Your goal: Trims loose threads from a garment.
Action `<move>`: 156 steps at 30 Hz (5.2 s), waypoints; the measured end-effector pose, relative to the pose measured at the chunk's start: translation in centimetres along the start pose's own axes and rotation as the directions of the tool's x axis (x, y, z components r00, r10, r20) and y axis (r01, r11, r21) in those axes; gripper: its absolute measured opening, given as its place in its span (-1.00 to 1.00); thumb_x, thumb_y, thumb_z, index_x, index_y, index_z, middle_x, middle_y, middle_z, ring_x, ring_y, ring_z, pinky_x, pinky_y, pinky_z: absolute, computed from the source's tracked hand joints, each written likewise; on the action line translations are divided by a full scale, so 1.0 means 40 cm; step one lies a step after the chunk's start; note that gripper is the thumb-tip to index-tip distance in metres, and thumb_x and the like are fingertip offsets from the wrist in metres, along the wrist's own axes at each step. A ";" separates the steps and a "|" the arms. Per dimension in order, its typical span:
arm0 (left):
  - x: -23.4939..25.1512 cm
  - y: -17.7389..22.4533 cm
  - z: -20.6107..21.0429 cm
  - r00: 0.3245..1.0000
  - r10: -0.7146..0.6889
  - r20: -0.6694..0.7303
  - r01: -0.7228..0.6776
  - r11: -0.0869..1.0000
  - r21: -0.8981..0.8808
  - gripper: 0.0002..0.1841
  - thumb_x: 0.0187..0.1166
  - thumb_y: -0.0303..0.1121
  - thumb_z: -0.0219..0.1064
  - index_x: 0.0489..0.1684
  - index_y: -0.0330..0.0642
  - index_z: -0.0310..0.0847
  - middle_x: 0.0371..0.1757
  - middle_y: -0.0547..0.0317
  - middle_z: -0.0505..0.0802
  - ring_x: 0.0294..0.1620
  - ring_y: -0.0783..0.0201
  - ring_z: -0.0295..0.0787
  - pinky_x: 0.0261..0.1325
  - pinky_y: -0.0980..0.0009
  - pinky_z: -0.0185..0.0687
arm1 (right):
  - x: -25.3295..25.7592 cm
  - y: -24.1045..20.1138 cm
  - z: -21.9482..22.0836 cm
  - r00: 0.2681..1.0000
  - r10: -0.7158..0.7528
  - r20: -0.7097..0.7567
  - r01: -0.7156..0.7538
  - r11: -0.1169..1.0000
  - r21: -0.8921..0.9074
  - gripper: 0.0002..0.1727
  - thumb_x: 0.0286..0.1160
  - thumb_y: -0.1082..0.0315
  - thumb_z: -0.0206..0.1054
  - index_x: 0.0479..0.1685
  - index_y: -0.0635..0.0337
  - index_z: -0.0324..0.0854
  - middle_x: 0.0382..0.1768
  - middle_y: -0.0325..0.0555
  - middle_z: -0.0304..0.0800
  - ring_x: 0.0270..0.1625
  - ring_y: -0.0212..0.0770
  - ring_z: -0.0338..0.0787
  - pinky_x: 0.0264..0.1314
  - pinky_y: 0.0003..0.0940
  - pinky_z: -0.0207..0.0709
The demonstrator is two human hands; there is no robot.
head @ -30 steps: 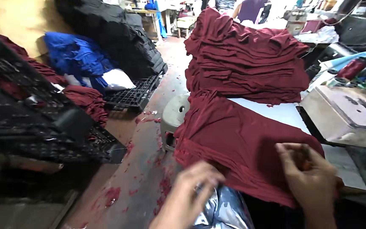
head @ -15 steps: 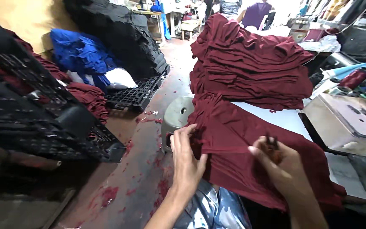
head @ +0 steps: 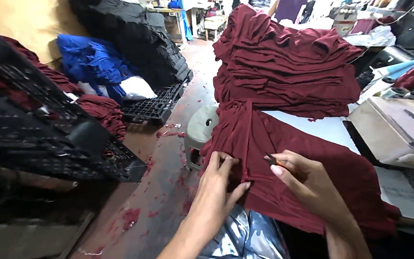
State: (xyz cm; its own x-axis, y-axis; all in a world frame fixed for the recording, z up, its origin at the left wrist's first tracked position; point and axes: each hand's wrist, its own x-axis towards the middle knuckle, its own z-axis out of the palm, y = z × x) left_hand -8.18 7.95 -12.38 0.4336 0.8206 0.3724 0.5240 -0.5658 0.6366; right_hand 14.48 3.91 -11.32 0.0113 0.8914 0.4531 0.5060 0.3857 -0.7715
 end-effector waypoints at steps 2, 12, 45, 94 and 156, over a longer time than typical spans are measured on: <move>0.009 -0.006 0.037 0.999 0.017 -0.030 -0.017 1.000 0.003 -0.57 0.33 -0.19 0.62 0.12 -0.15 0.72 0.10 0.01 0.71 -0.24 0.24 0.77 -0.19 0.29 0.79 | 0.018 0.007 0.045 0.999 0.032 -0.016 -0.029 0.989 0.148 -0.77 0.56 0.16 0.28 -0.33 0.02 0.78 -0.49 -0.50 0.66 -0.55 -0.68 0.50 -0.52 -0.76 0.39; 0.022 -0.049 0.059 0.953 -0.228 -0.200 0.114 0.881 -0.459 -0.93 0.54 -0.36 0.41 -0.32 -0.07 0.79 -0.04 0.26 0.81 -0.20 0.41 0.80 -0.18 0.48 0.82 | -0.032 0.095 0.139 0.991 -0.027 -0.133 0.015 0.996 -0.087 -0.63 0.48 0.03 0.41 -0.56 0.09 0.69 -0.52 -0.39 0.62 -0.46 -0.65 0.56 -0.43 -0.74 0.47; -0.003 -0.142 -0.049 0.988 -0.153 -0.016 0.141 0.941 -0.308 -0.73 0.43 -0.16 0.51 0.00 -0.01 0.77 0.00 0.33 0.77 -0.12 0.43 0.76 -0.14 0.47 0.76 | -0.031 -0.037 0.137 0.988 -0.018 -0.153 -0.009 0.985 -0.174 -0.56 0.34 0.05 0.57 -0.06 0.24 0.72 -0.42 -0.19 0.77 -0.45 -0.40 0.69 -0.40 -0.42 0.62; -0.041 -0.158 -0.239 0.932 0.040 0.361 -0.029 0.999 -0.035 -0.71 0.57 0.01 0.36 -0.28 0.02 0.83 -0.18 0.42 0.85 -0.26 0.51 0.74 -0.21 0.46 0.70 | -0.020 0.054 0.185 0.985 0.061 -0.162 -0.045 0.994 0.101 -0.73 0.49 0.09 0.38 -0.44 0.06 0.67 -0.65 -0.51 0.49 -0.59 -0.70 0.43 -0.54 -0.77 0.31; -0.036 -0.058 -0.068 0.997 0.041 0.063 -0.044 0.998 0.050 -0.72 0.36 -0.37 0.43 0.01 -0.13 0.88 0.01 0.14 0.72 -0.22 0.40 0.69 -0.24 0.48 0.70 | -0.038 0.018 0.060 0.998 0.024 0.062 -0.033 0.988 0.150 -0.61 0.53 -0.13 0.36 -0.04 -0.02 0.78 -0.44 -0.57 0.69 -0.42 -0.75 0.58 -0.36 -0.80 0.48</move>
State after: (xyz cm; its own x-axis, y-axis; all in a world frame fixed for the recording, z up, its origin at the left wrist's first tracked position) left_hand -12.02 8.29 -12.54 0.5000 0.7898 0.3553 0.5403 -0.6051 0.5848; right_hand 12.77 3.41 -13.63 -0.0298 0.9132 0.4063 0.3706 0.3876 -0.8440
